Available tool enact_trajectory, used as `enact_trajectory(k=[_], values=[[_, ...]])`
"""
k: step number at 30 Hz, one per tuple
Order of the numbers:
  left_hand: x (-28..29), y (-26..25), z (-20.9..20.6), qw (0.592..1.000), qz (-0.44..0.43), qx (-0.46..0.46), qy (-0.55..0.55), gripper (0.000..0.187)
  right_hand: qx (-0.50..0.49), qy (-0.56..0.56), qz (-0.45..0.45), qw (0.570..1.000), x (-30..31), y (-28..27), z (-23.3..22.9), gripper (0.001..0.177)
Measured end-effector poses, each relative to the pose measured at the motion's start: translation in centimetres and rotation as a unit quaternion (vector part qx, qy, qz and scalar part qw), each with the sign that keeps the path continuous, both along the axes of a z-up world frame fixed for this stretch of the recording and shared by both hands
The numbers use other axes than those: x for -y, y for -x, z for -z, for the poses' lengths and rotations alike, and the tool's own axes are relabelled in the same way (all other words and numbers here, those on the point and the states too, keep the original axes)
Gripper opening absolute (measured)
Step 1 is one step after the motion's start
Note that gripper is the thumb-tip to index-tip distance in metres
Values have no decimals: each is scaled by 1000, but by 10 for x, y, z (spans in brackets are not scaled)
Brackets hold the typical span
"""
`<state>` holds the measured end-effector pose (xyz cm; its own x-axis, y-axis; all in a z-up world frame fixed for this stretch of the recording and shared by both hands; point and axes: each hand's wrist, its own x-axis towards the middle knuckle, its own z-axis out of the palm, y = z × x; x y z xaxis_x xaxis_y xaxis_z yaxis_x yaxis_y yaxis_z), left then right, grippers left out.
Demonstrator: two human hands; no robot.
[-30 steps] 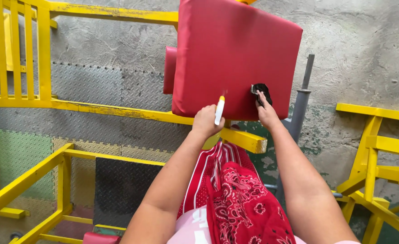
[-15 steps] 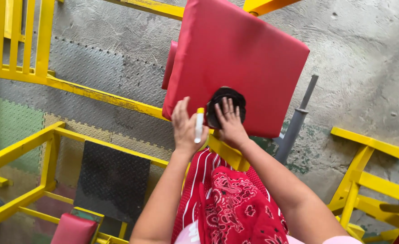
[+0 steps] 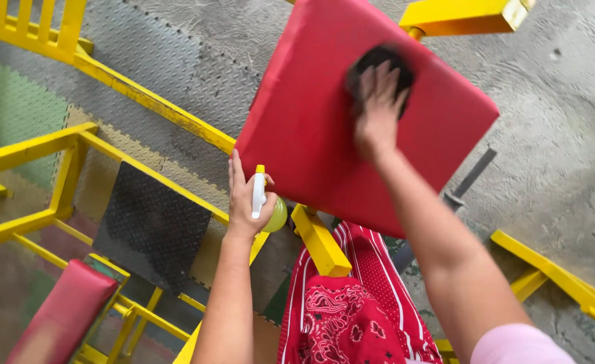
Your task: Wiping down gym machines and padding using a spray bottle and cloth.
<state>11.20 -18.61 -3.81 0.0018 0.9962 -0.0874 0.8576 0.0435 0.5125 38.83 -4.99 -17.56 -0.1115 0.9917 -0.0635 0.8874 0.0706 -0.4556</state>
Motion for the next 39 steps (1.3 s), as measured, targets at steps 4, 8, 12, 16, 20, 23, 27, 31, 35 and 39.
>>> enact_trajectory(k=[4, 8, 12, 16, 20, 23, 27, 31, 35, 39], values=[[-9, 9, 0, 999, -31, 30, 17, 22, -15, -50, -264, 963, 98, 57, -30, 81], [-5, 18, 7, 997, -31, 66, -3, 24, -116, -74, -471, 871, 83, 53, -23, 80], [-12, 11, 0, 996, -63, 64, 20, 26, 140, -119, -430, 884, -37, 26, -24, 86], [-19, 11, 5, 995, -80, 52, 33, 23, -25, -113, -224, 968, -122, 3, 11, 74], [-8, 10, 12, 992, -92, 77, 26, 24, -4, -98, -99, 990, -87, 57, -12, 69], [-13, 17, 20, 991, -89, 96, 3, 23, -40, -85, -193, 977, -7, 102, -51, 74], [-8, 16, 18, 991, -92, 99, 3, 27, -149, -27, -385, 910, 76, 121, -34, 75], [-9, 13, 21, 986, -112, 124, -4, 21, 9, -126, -501, 856, -2, 87, -24, 67], [-10, 10, 20, 989, -123, 75, 42, 21, 72, -81, -308, 945, -98, 29, -4, 82], [-5, 16, 28, 992, -94, 76, 31, 22, -57, 12, -39, 998, -103, -65, 42, 72]])
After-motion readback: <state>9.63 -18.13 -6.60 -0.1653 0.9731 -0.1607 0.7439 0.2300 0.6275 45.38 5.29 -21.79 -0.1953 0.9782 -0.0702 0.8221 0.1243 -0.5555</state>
